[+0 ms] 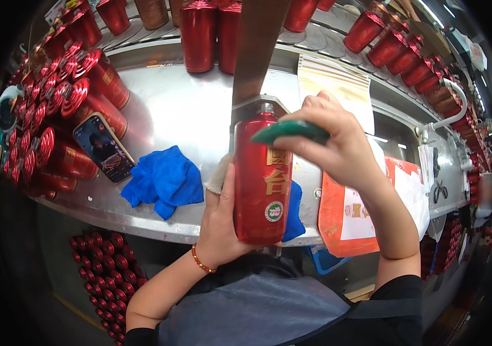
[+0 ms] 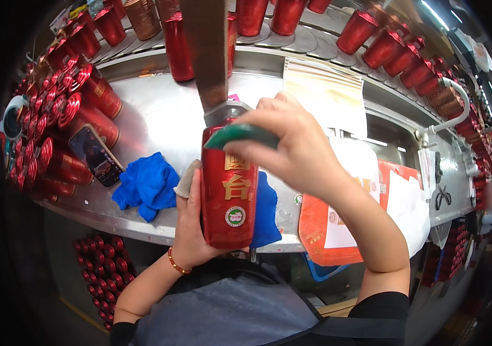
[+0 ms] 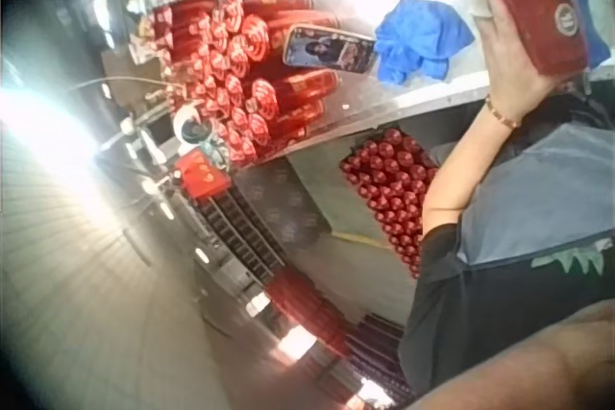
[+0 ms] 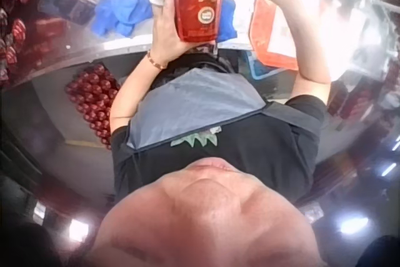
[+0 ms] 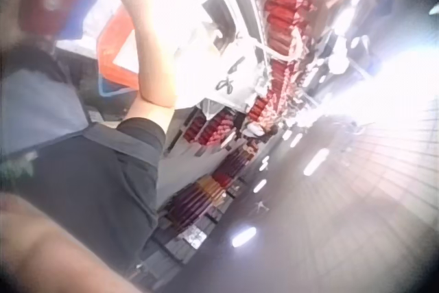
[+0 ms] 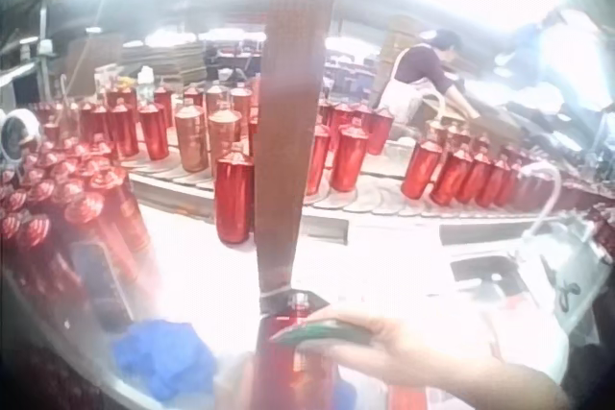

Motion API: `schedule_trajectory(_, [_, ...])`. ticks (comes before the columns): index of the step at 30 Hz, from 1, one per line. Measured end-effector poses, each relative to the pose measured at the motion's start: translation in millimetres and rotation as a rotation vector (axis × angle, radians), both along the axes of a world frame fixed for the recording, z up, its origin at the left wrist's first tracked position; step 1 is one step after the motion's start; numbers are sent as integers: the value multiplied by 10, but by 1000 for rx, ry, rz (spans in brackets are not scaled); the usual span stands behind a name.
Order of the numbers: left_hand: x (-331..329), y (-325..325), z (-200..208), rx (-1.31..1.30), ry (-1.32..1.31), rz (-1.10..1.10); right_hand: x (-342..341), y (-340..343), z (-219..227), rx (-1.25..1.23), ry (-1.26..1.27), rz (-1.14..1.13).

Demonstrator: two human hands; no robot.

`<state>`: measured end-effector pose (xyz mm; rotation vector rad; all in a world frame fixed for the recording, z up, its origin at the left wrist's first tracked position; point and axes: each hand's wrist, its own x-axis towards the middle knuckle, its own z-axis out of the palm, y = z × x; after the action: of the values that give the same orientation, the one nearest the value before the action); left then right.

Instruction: The person picks red cylindrical containers from a floor pile, places them on a metal table, and applies a gold label to each container. They smooth the label with a green tool and wipe the surface with a blue cloth. The person repeats this process for several containers.

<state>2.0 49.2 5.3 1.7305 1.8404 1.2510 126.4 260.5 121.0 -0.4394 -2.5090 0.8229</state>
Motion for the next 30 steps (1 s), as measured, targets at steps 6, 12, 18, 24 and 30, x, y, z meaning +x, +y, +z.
schedule_trajectory(6, [24, -8, -13, -58, -40, -19, 10, 120, -4, -60, -34, -7])
schedule_trajectory(12, [22, -8, 3, -88, -83, -45, 23, 178, -94, -167, 26, 6])
schedule_trajectory(18, [22, -14, 17, -90, -33, -10, 4, 167, -93, -79, 13, 39])
schedule_trajectory(24, [-10, -10, -3, -91, -54, -15, 101, 161, -98, 36, 95, -38])
schedule_trajectory(30, [-14, -35, 16, -76, -80, -44, 356, 244, -437, 98, 221, -387])
